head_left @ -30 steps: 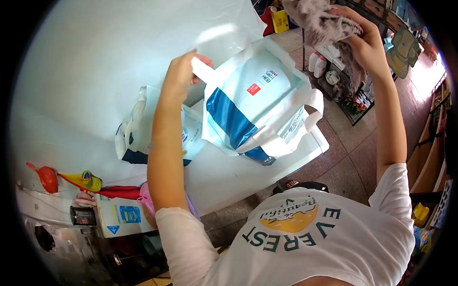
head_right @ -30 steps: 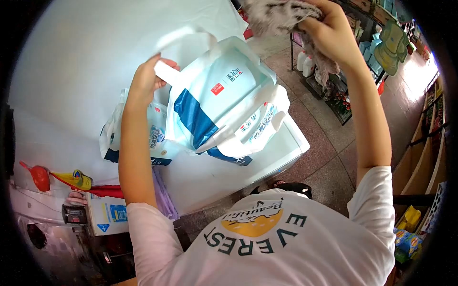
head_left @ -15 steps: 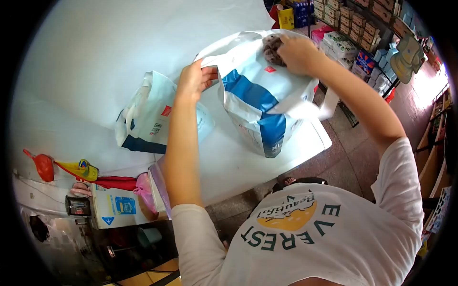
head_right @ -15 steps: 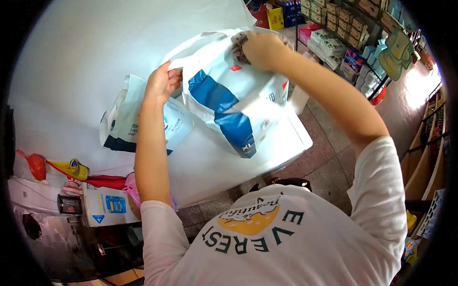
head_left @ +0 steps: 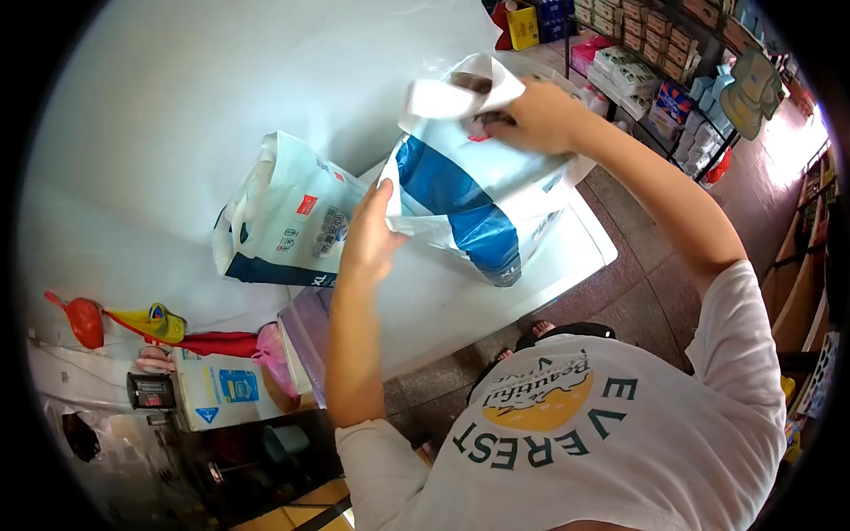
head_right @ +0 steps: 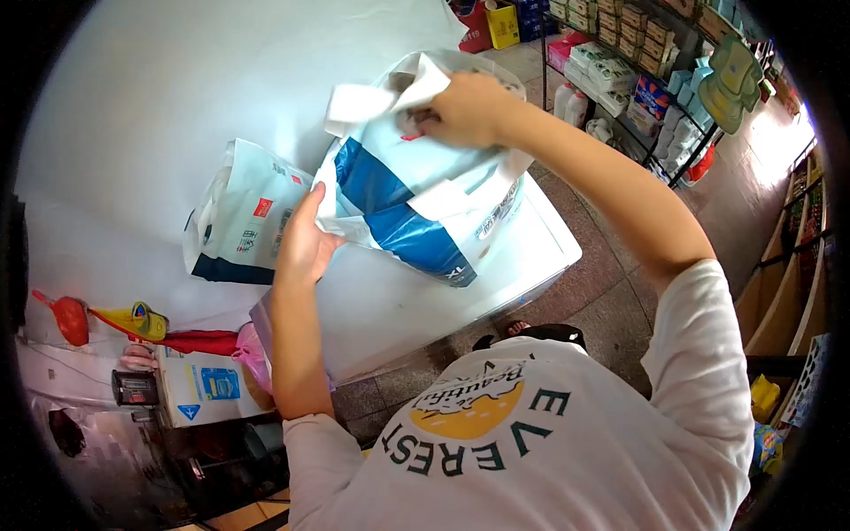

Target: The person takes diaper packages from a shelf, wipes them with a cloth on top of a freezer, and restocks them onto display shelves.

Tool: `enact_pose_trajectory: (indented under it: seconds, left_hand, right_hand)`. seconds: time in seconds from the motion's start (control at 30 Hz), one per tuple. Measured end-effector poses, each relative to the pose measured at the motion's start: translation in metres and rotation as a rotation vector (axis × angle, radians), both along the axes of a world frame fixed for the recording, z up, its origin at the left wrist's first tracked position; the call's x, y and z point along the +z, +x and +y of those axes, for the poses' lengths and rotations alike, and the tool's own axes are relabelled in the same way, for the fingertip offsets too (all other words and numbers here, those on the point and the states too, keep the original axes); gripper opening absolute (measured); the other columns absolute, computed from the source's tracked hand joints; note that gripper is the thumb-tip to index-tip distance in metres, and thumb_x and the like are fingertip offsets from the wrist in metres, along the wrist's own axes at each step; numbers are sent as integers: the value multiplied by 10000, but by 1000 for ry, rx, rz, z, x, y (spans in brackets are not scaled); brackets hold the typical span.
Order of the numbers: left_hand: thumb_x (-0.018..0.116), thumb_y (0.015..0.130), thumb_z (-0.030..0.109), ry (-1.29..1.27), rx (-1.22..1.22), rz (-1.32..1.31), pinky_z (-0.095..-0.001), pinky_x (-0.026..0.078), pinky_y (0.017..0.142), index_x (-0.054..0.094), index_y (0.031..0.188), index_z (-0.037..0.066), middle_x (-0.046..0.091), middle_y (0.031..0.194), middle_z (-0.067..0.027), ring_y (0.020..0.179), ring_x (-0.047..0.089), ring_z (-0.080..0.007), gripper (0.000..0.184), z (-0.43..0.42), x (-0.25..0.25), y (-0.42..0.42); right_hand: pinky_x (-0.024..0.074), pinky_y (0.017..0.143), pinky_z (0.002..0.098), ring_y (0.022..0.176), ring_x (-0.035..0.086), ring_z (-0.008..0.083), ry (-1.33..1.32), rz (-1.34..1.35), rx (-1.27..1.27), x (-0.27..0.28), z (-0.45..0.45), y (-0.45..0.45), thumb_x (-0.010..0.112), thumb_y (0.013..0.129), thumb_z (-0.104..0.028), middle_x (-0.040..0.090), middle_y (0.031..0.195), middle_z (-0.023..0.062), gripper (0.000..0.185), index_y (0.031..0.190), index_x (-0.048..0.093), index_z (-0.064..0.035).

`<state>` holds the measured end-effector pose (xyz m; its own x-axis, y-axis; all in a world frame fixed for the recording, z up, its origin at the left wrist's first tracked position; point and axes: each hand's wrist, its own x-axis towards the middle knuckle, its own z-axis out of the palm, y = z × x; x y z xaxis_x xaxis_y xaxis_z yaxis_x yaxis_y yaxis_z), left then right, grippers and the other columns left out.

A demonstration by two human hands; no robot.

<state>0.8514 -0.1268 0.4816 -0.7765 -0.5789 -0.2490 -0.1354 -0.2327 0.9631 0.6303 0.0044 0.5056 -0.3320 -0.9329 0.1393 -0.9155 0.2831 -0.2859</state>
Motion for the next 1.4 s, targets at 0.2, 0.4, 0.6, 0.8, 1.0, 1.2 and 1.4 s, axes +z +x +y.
enact_pose_trajectory:
  seconds: [0.2, 0.4, 0.6, 0.8, 1.0, 1.2, 1.4]
  left_hand:
    - [359, 927, 286, 95, 130, 337, -389, 373, 929, 369, 1241, -12, 449, 1227, -128, 1098, 471, -242, 433, 10, -4, -1]
    - [354, 930, 285, 105, 76, 362, -380, 376, 932, 403, 1200, -35, 486, 1193, -130, 1101, 478, -247, 422, 7, -13, 0]
    - [338, 928, 351, 163, 12, 255, -474, 347, 935, 289, 1276, -22, 433, 1242, -171, 1112, 468, -301, 513, 13, -14, -8]
    - [306, 941, 328, 154, 36, 333, -431, 322, 971, 299, 1288, 8, 372, 1307, -113, 1186, 389, -243, 472, 31, -8, -11]
    - [298, 944, 305, 234, 68, 403, -394, 325, 974, 345, 1258, -9, 419, 1264, -127, 1157, 414, -244, 446, 23, -8, -20]
    - [300, 945, 336, 334, 60, 394, -377, 339, 968, 361, 1222, -66, 447, 1224, -161, 1131, 442, -251, 492, 18, -3, -29]
    - [338, 929, 369, 249, -43, 349, -444, 358, 944, 312, 1272, -10, 402, 1269, -165, 1155, 422, -296, 511, 17, -8, -30]
  right_hand:
    - [327, 913, 437, 1107, 418, 309, -320, 136, 537, -12, -8, 98, 557, 744, -170, 473, 1137, 74, 271, 1009, 614, -163]
    - [461, 729, 319, 778, 589, 261, 35, -148, 460, 10, 27, 39, 612, 706, -200, 585, 935, 124, 167, 787, 651, -59]
    - [471, 736, 342, 803, 608, 265, -309, 53, -71, -24, -23, -54, 578, 758, -266, 622, 892, 131, 248, 936, 617, -97]
    - [393, 775, 442, 787, 567, 313, -407, -24, 397, -17, -24, 72, 555, 766, -184, 594, 759, 120, 128, 778, 561, -56]
    - [442, 709, 341, 878, 562, 279, -320, -392, 736, -6, 40, 59, 592, 674, -48, 529, 1054, 166, 93, 686, 521, 10]
    - [447, 649, 327, 712, 575, 219, 118, -275, 407, 33, 80, -16, 635, 690, -203, 598, 774, 130, 221, 680, 591, 14]
    - [500, 703, 359, 800, 621, 260, -476, 152, -196, -26, 17, -50, 564, 761, -243, 570, 1009, 139, 231, 918, 631, -87]
